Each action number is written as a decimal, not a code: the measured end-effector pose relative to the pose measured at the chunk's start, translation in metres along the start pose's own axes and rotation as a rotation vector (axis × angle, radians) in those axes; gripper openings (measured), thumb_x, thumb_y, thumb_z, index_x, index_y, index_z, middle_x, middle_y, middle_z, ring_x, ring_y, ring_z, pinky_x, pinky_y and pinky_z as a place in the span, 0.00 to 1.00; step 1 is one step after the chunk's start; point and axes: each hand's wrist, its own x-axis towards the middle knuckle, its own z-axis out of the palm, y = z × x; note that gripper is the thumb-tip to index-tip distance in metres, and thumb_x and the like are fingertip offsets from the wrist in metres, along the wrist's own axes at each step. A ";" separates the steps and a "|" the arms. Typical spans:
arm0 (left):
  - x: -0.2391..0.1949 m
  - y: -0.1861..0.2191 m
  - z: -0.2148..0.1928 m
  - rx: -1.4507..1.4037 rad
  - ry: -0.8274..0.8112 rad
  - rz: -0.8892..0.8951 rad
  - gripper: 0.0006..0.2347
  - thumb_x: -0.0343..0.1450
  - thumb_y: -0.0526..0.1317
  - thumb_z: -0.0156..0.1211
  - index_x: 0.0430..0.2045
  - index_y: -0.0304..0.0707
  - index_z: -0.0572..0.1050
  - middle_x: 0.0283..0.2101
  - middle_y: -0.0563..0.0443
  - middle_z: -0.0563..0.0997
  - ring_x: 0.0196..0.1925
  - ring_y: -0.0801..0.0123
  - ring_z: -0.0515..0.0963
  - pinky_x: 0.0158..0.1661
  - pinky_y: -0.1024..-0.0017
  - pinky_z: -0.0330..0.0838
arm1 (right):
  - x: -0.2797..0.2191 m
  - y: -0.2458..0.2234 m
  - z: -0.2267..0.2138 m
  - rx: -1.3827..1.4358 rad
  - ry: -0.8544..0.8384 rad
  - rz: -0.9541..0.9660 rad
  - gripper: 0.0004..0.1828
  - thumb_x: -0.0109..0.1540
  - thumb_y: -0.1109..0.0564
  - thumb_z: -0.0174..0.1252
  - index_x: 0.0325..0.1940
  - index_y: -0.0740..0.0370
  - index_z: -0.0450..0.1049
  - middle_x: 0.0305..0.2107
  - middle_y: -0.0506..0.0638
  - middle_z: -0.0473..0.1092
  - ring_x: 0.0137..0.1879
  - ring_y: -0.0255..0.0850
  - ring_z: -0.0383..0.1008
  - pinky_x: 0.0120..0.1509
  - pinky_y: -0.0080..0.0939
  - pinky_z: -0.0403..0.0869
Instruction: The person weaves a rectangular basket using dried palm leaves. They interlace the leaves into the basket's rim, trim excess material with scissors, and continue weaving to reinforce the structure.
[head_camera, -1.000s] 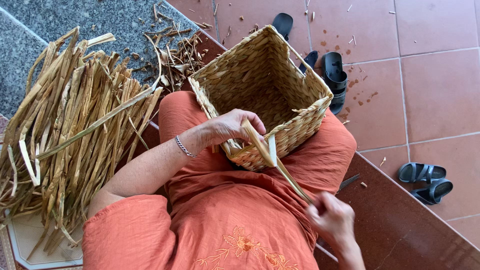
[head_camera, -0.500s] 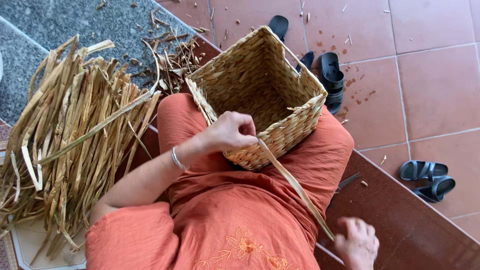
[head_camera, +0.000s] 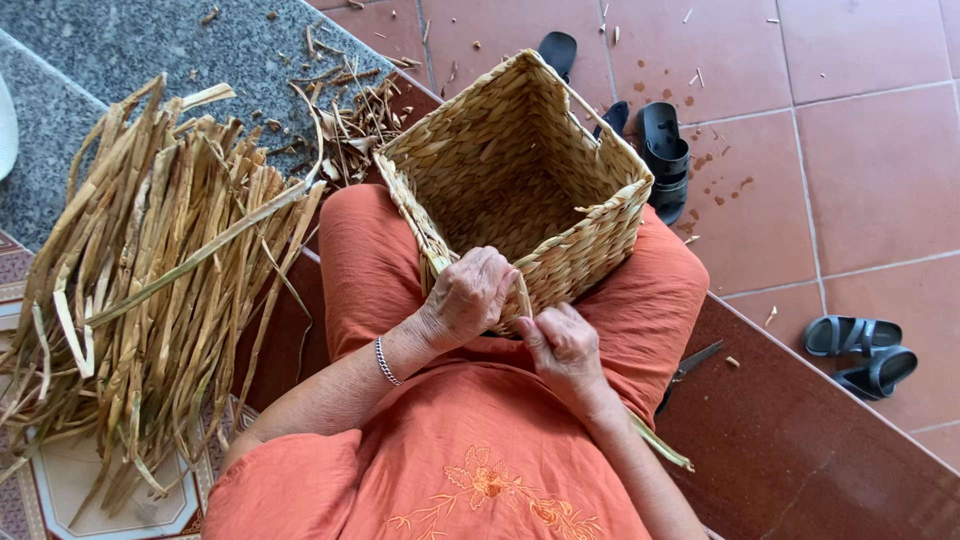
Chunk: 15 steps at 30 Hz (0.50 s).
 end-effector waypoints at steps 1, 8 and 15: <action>-0.001 0.000 0.002 -0.033 -0.003 -0.013 0.06 0.76 0.32 0.57 0.28 0.32 0.70 0.28 0.44 0.72 0.32 0.57 0.75 0.34 0.66 0.73 | -0.004 -0.001 0.001 0.017 0.028 -0.022 0.19 0.65 0.58 0.63 0.22 0.63 0.66 0.17 0.50 0.62 0.25 0.46 0.63 0.32 0.45 0.65; -0.005 0.002 0.007 -0.054 -0.002 -0.037 0.07 0.76 0.32 0.55 0.28 0.32 0.69 0.29 0.43 0.71 0.33 0.53 0.76 0.36 0.62 0.74 | -0.015 -0.013 0.012 0.087 0.099 -0.060 0.18 0.67 0.60 0.61 0.25 0.64 0.64 0.19 0.53 0.60 0.26 0.47 0.61 0.32 0.46 0.64; 0.008 0.004 -0.005 -0.126 0.060 -0.122 0.03 0.72 0.33 0.58 0.34 0.30 0.72 0.32 0.42 0.76 0.36 0.53 0.79 0.39 0.63 0.75 | -0.029 0.026 0.004 -0.041 -0.076 -0.208 0.07 0.67 0.58 0.56 0.35 0.61 0.76 0.32 0.48 0.77 0.40 0.43 0.74 0.46 0.40 0.72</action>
